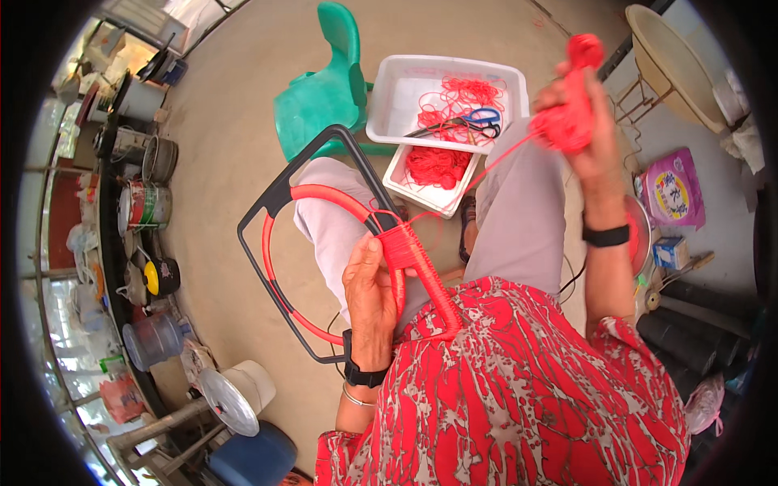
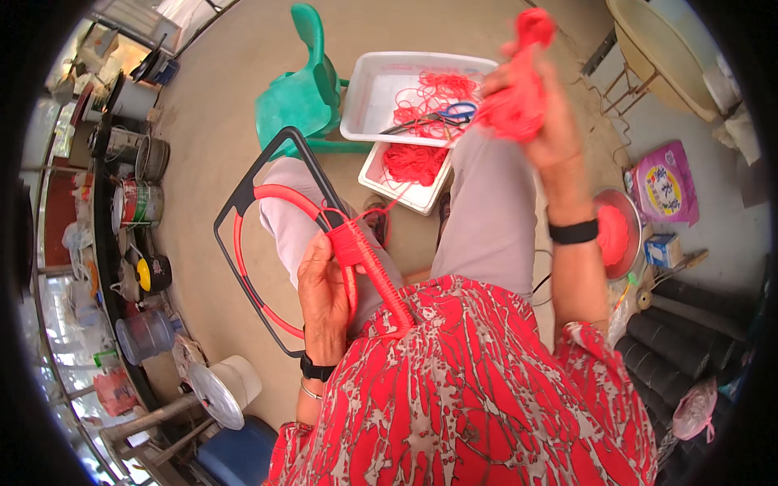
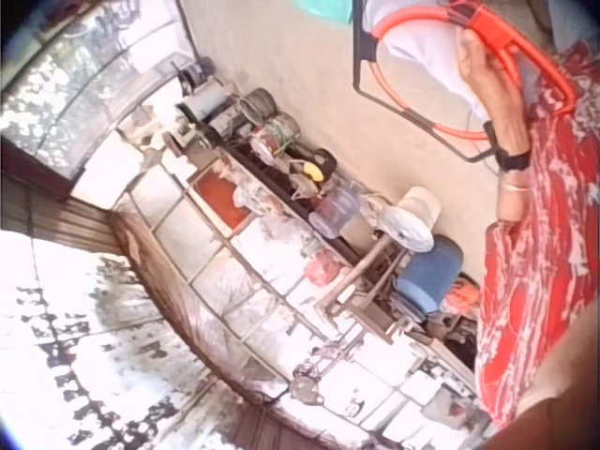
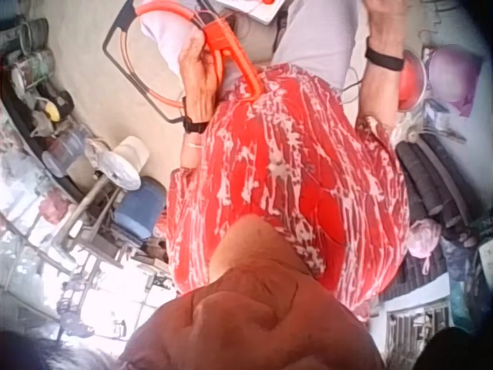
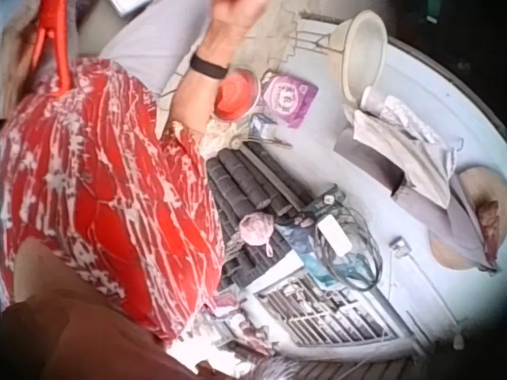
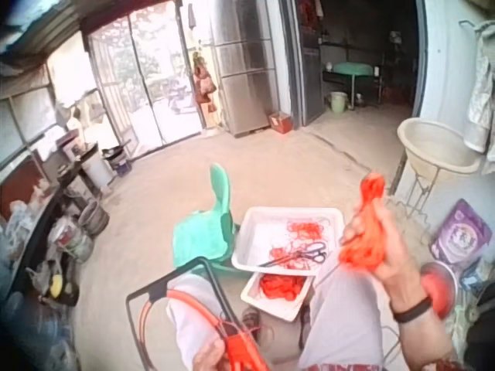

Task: Wrapping a circular frame with red plastic twine.

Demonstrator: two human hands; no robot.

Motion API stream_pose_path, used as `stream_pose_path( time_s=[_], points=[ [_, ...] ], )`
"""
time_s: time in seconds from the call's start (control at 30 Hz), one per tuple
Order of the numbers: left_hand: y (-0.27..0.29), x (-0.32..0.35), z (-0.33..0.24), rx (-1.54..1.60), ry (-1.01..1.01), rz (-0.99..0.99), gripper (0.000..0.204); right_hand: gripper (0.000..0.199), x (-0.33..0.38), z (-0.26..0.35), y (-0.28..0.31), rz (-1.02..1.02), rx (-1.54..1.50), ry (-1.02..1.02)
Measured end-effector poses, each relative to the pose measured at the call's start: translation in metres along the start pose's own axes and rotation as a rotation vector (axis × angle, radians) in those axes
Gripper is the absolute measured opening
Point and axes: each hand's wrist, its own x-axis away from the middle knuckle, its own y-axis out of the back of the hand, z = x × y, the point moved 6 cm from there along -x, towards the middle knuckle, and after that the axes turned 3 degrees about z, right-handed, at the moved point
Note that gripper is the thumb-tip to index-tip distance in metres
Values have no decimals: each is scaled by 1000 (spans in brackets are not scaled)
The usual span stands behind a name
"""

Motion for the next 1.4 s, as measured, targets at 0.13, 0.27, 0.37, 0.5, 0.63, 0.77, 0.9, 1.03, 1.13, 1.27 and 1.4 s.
stream_pose_path(
  time_s=[0.13,0.27,0.37,0.5,0.63,0.77,0.9,1.03,1.13,1.27,1.4],
  points=[
    [-5,2,-2,-8,67,14,27,36,-1,66,36,65,-170,39],
    [-9,7,-7,9,62,4,22,31,5,101,41,279,-287,13],
    [-19,14,-15,-7,42,13,17,32,9,106,50,236,-225,44],
    [-26,23,-28,13,-19,22,24,34,19,66,33,34,165,36],
    [-25,25,-28,-1,-19,-1,26,29,30,1,-7,156,397,-315],
    [-28,25,-29,11,18,42,22,26,23,-62,-51,294,751,-116],
    [-34,23,-25,28,65,-14,23,28,31,-111,-79,458,877,-296],
    [-32,24,-21,75,99,-70,32,32,33,-126,-99,509,890,-273],
    [-24,23,-20,23,114,-33,24,34,36,-129,-106,574,898,-344],
    [-24,22,-19,29,144,-56,23,36,37,-133,-109,651,902,-344],
    [-28,19,-16,22,162,-22,22,34,40,-133,-112,700,917,-279]
  ],
)
